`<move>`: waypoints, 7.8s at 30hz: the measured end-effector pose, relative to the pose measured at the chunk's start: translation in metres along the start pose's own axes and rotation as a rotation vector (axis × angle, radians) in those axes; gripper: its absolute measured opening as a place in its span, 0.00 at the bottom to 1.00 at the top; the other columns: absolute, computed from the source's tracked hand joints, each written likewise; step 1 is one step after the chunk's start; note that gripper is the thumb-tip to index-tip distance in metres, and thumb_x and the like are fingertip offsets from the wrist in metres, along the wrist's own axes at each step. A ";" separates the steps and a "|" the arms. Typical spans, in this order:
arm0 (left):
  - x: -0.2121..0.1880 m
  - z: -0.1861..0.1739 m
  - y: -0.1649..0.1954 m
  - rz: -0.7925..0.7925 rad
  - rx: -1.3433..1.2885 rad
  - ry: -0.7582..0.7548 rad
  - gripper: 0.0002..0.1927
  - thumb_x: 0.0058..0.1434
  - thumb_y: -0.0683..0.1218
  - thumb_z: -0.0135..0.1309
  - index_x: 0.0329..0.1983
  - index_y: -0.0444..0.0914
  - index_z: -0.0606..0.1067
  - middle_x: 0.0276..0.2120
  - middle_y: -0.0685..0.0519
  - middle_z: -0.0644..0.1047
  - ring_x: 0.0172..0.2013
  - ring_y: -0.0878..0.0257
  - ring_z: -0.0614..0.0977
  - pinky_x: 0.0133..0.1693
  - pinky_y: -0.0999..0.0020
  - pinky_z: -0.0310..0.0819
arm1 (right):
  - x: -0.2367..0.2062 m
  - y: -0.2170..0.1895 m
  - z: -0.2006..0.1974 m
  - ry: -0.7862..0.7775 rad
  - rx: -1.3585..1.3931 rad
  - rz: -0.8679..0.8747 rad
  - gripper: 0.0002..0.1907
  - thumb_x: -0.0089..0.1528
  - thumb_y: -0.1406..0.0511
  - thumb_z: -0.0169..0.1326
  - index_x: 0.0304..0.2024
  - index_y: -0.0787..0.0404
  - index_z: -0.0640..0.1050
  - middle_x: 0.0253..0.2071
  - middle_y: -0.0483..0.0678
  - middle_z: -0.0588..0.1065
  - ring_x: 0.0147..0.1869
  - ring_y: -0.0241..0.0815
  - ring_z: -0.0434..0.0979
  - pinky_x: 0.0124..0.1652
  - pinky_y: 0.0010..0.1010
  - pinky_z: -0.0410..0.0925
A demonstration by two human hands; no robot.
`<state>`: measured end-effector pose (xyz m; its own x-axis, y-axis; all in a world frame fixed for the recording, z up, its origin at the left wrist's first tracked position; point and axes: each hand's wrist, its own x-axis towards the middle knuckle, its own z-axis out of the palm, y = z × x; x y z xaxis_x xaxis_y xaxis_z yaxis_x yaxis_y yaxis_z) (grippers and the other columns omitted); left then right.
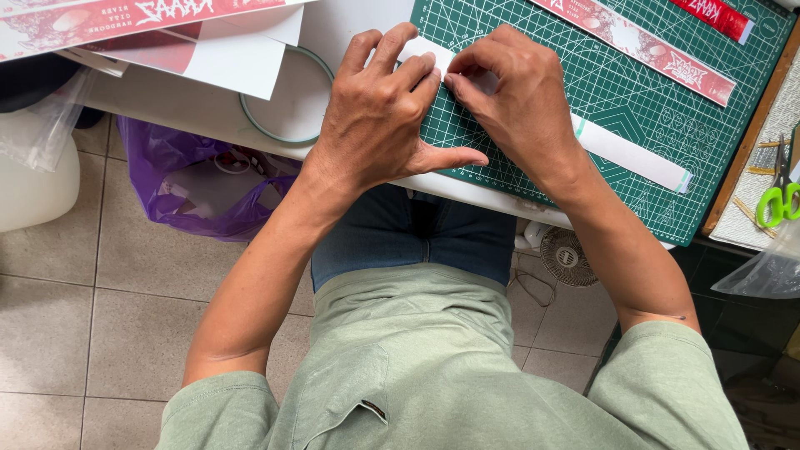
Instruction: The person applies clear adhesive tape to the edges of printed stickers laid on a green cutting mat. They use green-handled scissors to cut the tape, smooth it down, and peel back the backing to expose the adhesive. The process is repeated for multiple stickers.
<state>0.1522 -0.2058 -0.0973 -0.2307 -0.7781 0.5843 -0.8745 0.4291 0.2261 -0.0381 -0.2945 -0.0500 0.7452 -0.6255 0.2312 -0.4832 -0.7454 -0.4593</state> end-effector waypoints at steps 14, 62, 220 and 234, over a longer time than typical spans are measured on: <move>0.001 -0.001 0.001 -0.005 0.000 -0.007 0.55 0.64 0.89 0.44 0.38 0.32 0.82 0.40 0.49 0.79 0.58 0.47 0.76 0.60 0.49 0.65 | 0.005 0.002 -0.002 0.014 0.042 0.011 0.08 0.65 0.72 0.65 0.43 0.68 0.78 0.38 0.51 0.76 0.38 0.39 0.81 0.39 0.26 0.76; 0.004 -0.010 0.002 0.016 0.001 -0.013 0.49 0.61 0.83 0.48 0.40 0.32 0.82 0.43 0.51 0.79 0.59 0.50 0.74 0.58 0.50 0.66 | -0.027 0.003 -0.028 -0.263 -0.043 -0.056 0.29 0.61 0.75 0.53 0.65 0.58 0.76 0.59 0.50 0.73 0.65 0.51 0.72 0.73 0.68 0.46; 0.022 0.026 0.154 -0.080 -0.544 -0.069 0.04 0.65 0.42 0.63 0.41 0.37 0.81 0.44 0.48 0.82 0.56 0.47 0.81 0.58 0.52 0.74 | -0.300 0.068 -0.089 0.659 -0.253 0.459 0.08 0.71 0.69 0.52 0.50 0.66 0.79 0.52 0.55 0.78 0.57 0.54 0.79 0.59 0.42 0.72; 0.016 0.011 0.149 0.019 -0.320 -0.083 0.16 0.63 0.48 0.68 0.50 0.37 0.80 0.50 0.50 0.80 0.64 0.48 0.73 0.65 0.50 0.68 | -0.259 0.079 -0.137 0.035 -0.391 0.269 0.38 0.64 0.49 0.62 0.71 0.60 0.69 0.71 0.54 0.68 0.77 0.57 0.61 0.73 0.66 0.41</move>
<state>0.0138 -0.1595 -0.0623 -0.2913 -0.7973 0.5286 -0.6944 0.5563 0.4564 -0.3322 -0.2226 -0.0283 0.5569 -0.8109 0.1798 -0.7989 -0.5822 -0.1509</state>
